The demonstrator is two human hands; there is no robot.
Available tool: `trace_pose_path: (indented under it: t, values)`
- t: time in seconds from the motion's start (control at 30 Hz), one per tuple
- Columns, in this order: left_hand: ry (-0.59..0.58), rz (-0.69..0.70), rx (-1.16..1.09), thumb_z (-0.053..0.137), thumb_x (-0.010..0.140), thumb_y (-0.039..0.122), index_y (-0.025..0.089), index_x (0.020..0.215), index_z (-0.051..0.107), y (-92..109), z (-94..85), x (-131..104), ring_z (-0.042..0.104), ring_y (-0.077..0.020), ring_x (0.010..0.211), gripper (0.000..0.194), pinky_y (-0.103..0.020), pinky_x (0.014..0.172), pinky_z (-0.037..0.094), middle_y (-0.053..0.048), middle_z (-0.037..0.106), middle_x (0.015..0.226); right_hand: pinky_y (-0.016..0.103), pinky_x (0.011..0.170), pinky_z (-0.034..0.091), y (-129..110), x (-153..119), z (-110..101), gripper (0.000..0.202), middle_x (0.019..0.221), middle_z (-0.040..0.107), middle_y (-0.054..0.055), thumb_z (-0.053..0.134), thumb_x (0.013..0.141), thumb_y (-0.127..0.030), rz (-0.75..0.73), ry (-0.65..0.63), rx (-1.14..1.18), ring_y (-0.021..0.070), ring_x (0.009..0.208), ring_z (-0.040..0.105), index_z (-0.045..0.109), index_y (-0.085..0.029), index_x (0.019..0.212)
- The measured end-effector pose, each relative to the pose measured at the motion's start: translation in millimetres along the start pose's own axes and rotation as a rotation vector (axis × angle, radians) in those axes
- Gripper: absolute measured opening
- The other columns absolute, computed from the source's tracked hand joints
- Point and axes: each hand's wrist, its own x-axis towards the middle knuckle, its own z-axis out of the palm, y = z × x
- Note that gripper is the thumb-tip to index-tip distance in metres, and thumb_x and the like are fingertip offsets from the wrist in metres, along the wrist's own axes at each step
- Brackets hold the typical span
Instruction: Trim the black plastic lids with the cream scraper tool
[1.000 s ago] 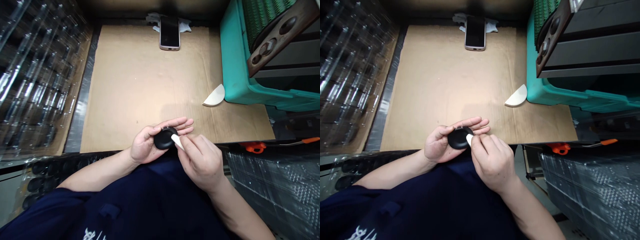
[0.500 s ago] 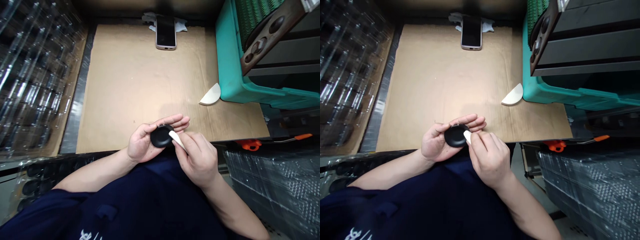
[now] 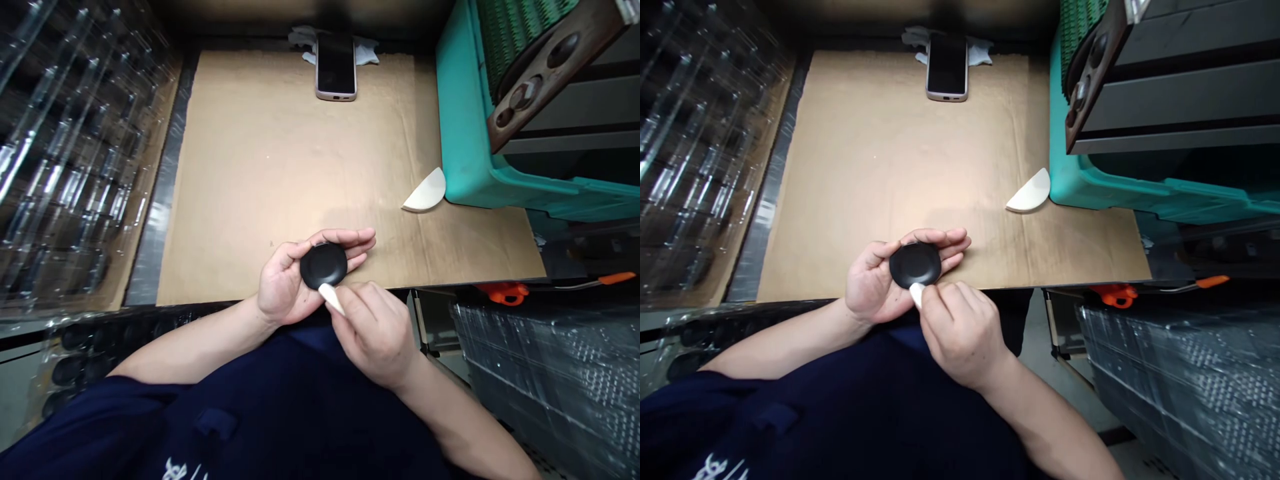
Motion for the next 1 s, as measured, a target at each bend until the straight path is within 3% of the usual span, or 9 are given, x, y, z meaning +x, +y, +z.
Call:
trace_pose_path:
  t: [0.3, 0.47, 0.63, 0.77, 0.9, 1.0]
  values:
    - [-0.067, 0.000, 0.062, 0.039, 0.093, 0.033, 0.010, 0.105, 0.073, 0.0, 0.0, -1.3, 0.041, -0.0363, 0.147, 0.043, -0.051, 0.126, 0.025, -0.019, 0.059, 0.143, 0.029, 0.067, 0.050, -5.1, 13.9, 0.7, 0.014, 0.081, 0.067, 0.004, 0.057, 0.096, -0.011, -0.018, -0.030, 0.084, 0.0154, 0.073, 0.061, 0.067, -0.014, 0.105]
    - [-0.096, -0.028, 0.118, 0.033, 0.100, 0.052, 0.011, 0.106, 0.072, 1.0, 0.3, -2.3, 0.041, -0.0368, 0.147, 0.057, -0.051, 0.125, 0.025, -0.019, 0.059, 0.142, 0.031, 0.069, 0.051, -8.5, 23.5, 3.8, 0.012, 0.081, 0.068, 0.006, 0.059, 0.095, -0.012, -0.034, 0.072, 0.033, 0.0165, 0.073, 0.062, 0.068, -0.012, 0.104]
    - [-0.089, -0.052, 0.095, 0.028, 0.098, 0.069, 0.011, 0.109, 0.072, 0.2, -2.2, -3.7, 0.038, -0.0372, 0.148, 0.074, -0.051, 0.124, 0.027, -0.019, 0.056, 0.146, 0.030, 0.068, 0.052, -7.0, 25.7, 2.4, 0.014, 0.079, 0.067, 0.005, 0.059, 0.095, -0.012, -0.085, -0.008, 0.041, 0.0161, 0.072, 0.061, 0.068, -0.011, 0.105]
    - [-0.084, -0.066, 0.091, 0.030, 0.097, 0.072, 0.013, 0.110, 0.071, -0.6, -3.3, -3.7, 0.038, -0.0364, 0.148, 0.074, -0.050, 0.125, 0.025, -0.018, 0.056, 0.147, 0.031, 0.070, 0.054, -5.1, 27.8, 1.9, 0.014, 0.083, 0.069, 0.007, 0.061, 0.093, -0.009, -0.048, 0.085, 0.038, 0.0175, 0.075, 0.064, 0.067, -0.010, 0.105]
    - [-0.080, -0.074, 0.093, 0.026, 0.096, 0.074, 0.012, 0.110, 0.071, 0.5, -2.6, -3.9, 0.039, -0.0373, 0.148, 0.077, -0.050, 0.124, 0.027, -0.018, 0.054, 0.149, 0.030, 0.068, 0.053, -4.8, 28.2, 2.1, 0.011, 0.080, 0.069, 0.004, 0.058, 0.095, -0.010, -0.127, 0.029, 0.071, 0.0155, 0.073, 0.063, 0.066, -0.012, 0.103]
    - [-0.101, -0.087, 0.092, 0.024, 0.097, 0.074, 0.013, 0.111, 0.071, 0.5, -2.2, -4.0, 0.038, -0.0363, 0.149, 0.078, -0.050, 0.125, 0.026, -0.018, 0.056, 0.147, 0.030, 0.071, 0.054, -2.0, 28.8, 2.0, 0.012, 0.084, 0.069, 0.006, 0.059, 0.095, -0.012, -0.059, 0.056, 0.050, 0.0164, 0.078, 0.065, 0.066, -0.013, 0.105]
